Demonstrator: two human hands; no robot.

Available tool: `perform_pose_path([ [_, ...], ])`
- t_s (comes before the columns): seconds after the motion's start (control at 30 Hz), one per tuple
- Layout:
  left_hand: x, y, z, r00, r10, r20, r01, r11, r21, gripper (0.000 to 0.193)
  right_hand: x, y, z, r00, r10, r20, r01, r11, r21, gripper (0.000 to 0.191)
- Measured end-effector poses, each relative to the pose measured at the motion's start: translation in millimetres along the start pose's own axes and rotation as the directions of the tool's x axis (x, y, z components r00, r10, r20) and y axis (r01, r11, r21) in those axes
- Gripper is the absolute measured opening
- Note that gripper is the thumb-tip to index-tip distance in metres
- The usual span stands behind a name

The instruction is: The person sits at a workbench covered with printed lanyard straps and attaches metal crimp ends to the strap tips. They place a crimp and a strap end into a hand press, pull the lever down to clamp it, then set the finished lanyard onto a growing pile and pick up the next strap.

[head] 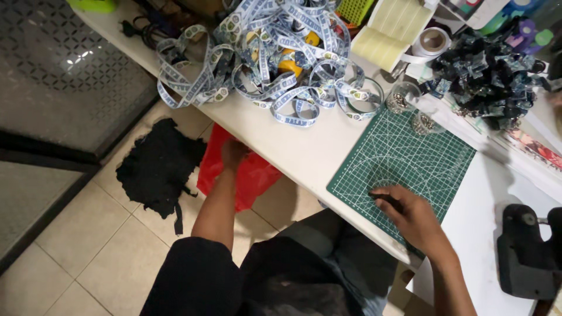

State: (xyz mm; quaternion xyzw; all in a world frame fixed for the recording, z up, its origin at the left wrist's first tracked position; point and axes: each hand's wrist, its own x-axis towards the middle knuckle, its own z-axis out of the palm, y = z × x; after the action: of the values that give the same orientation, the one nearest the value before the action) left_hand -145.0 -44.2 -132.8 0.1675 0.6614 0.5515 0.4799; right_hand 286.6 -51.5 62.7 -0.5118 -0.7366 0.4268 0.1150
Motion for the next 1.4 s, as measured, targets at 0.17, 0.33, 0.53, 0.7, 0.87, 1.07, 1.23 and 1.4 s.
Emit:
perform_pose_path([
  [0.17, -4, -14, 0, 0.997, 0.000, 0.079, 0.055, 0.725, -0.686, 0.035, 6, -3, -6, 0.997, 0.054, 0.052, -0.051, 0.997, -0.062, 0.026],
  [0.33, -46, -53, 0, 0.816, 0.495, 0.297, -0.560, 0.554, 0.616, 0.030, 14, -4, -30, 0.983, -0.023, 0.183, 0.029, 0.999, -0.030, 0.028],
  [0.53, -116, -84, 11, 0.762, 0.429, 0.485, -0.644, 0.582, 0.496, 0.024, 61, 5, -90, 0.932, -0.167, -0.321, 0.003, 0.891, -0.455, 0.024],
  [0.7, -162, -68, 38, 0.897, 0.150, 0.415, -0.391, 0.707, 0.590, 0.029, 137, 16, -122, 0.964, -0.084, -0.253, -0.132, 0.675, -0.726, 0.020],
  [0.87, -180, -19, 50, 0.750, 0.363, 0.553, -0.656, 0.515, 0.552, 0.029, 186, 35, -109, 0.977, 0.027, -0.213, -0.188, 0.589, -0.786, 0.018],
  [1.07, -188, 9, 57, 0.645, 0.537, 0.544, -0.764, 0.458, 0.454, 0.034, 186, 54, -114, 0.974, 0.005, -0.226, -0.180, 0.624, -0.760, 0.016],
  [1.23, -194, 7, 68, 0.660, 0.541, 0.521, -0.749, 0.519, 0.411, 0.032, 186, 50, -115, 0.980, 0.074, -0.183, -0.186, 0.654, -0.734, 0.019],
  [1.4, -204, 8, 74, 0.515, 0.579, 0.633, -0.857, 0.328, 0.397, 0.027, 178, 45, -118, 0.975, 0.046, -0.216, -0.189, 0.679, -0.710, 0.015],
])
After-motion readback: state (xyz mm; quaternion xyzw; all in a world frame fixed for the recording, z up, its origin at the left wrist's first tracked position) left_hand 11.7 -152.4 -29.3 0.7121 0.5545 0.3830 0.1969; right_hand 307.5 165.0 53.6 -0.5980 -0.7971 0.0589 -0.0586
